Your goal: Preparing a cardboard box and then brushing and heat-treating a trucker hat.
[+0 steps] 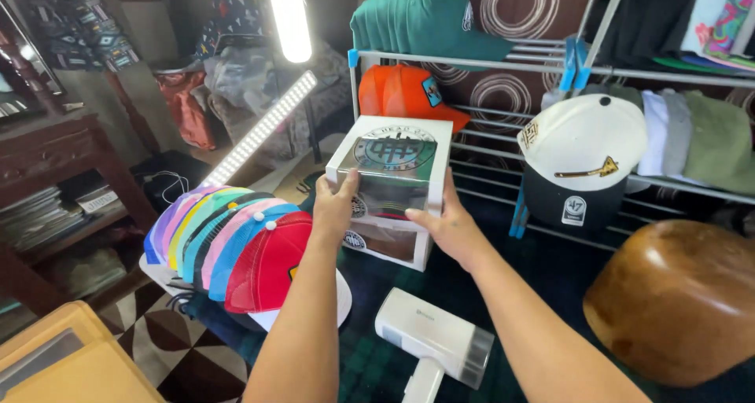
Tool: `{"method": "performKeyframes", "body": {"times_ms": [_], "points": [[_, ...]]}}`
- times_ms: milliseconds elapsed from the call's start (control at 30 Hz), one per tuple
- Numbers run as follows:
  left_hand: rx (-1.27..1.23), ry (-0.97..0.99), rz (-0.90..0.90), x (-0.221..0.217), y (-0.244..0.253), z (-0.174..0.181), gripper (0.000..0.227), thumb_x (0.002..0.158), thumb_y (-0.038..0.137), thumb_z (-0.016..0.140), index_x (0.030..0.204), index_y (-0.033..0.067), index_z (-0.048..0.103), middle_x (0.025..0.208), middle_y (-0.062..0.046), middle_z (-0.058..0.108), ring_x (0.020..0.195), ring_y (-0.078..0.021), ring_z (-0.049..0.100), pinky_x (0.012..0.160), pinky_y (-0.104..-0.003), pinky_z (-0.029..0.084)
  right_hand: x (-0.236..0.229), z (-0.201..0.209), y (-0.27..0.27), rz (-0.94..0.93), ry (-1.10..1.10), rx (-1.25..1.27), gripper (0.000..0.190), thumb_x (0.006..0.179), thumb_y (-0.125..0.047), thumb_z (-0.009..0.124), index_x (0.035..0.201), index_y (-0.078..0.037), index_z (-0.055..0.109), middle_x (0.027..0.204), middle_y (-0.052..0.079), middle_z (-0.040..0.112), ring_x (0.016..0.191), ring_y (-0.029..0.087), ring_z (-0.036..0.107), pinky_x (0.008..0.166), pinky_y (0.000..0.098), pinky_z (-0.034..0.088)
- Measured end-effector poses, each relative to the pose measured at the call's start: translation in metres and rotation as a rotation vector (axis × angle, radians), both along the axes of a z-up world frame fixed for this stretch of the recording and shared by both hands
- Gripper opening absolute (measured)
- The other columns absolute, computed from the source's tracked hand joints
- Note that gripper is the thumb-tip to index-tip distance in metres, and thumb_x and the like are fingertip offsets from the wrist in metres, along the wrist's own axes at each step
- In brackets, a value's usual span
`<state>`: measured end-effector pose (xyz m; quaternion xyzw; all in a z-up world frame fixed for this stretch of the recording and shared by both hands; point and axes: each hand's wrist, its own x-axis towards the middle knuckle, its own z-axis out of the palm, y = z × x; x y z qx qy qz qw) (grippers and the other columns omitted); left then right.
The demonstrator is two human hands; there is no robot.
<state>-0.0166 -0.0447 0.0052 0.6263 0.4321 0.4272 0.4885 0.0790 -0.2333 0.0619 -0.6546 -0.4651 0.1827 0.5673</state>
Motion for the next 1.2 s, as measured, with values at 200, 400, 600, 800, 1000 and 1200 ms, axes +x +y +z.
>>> {"method": "performKeyframes", "body": {"times_ms": [200,400,600,800,1000,1200], "points": [[0.332,-0.059,-0.153,-0.079,-0.156,0.046,0.076,0.092,0.048,0.068,0.158,0.0203,0.040,0.152,-0.022,0.047,0.139,-0.0449,0.049,0.115,-0.058,0.041,0.017,0.019,-0.097,-0.096,-0.117,0.202,0.095,0.076,-0.033,0.084,0.157,-0.005,0.041,0.152,0.028,0.047,0.146,0.035,0.043,0.124,0.0475,0.025],[0.515,-0.094,-0.401,-0.113,-0.301,0.043,0.081,0.090,0.045,0.063,0.159,0.0160,0.034,0.163,-0.007,0.043,0.148,-0.0207,0.043,0.109,-0.044,0.042,0.017,0.004,-0.283,-0.063,-0.128,0.260,0.076,0.087,-0.025,0.061,0.156,-0.004,0.037,0.141,0.008,0.058,0.126,0.018,0.054,0.101,0.0356,0.045],[0.539,-0.136,-0.610,-0.112,-0.403,0.010,0.079,0.094,0.041,0.062,0.158,0.0084,0.031,0.165,-0.012,0.040,0.153,-0.0261,0.035,0.119,-0.042,0.031,0.008,-0.067,-0.438,0.037,0.276,0.284,0.087,0.088,-0.040,0.062,0.160,-0.001,0.032,0.145,0.020,0.062,0.127,0.033,0.064,0.098,0.0481,0.054],[0.105,0.043,-0.719,-0.102,-0.448,0.003,0.091,0.081,0.063,0.056,0.162,0.0296,0.032,0.155,-0.002,0.054,0.148,-0.0163,0.046,0.116,-0.037,0.036,0.006,-0.108,-0.489,-0.165,0.222,0.312,0.081,0.092,-0.046,0.044,0.157,0.001,0.034,0.160,0.012,0.044,0.146,0.024,0.044,0.119,0.0428,0.036],[0.062,0.138,-0.697,-0.089,-0.459,-0.001,0.111,0.076,0.066,0.057,0.166,0.0284,0.003,0.170,0.001,0.030,0.147,-0.0189,0.042,0.116,-0.038,0.036,-0.013,-0.079,-0.470,-0.419,0.240,0.128,0.069,0.093,-0.040,0.043,0.152,-0.004,0.046,0.152,0.010,0.058,0.142,0.021,0.052,0.116,0.0364,0.041],[0.678,-0.204,-0.661,-0.056,-0.446,-0.045,0.040,0.104,0.034,0.054,0.138,0.0164,0.063,0.162,-0.028,0.035,0.159,-0.0338,0.019,0.121,-0.052,0.034,-0.027,-0.108,-0.481,-0.820,-0.912,0.323,0.052,0.103,-0.023,0.061,0.146,0.006,0.052,0.153,0.030,0.043,0.145,0.044,0.043,0.116,0.0567,0.044]]}}
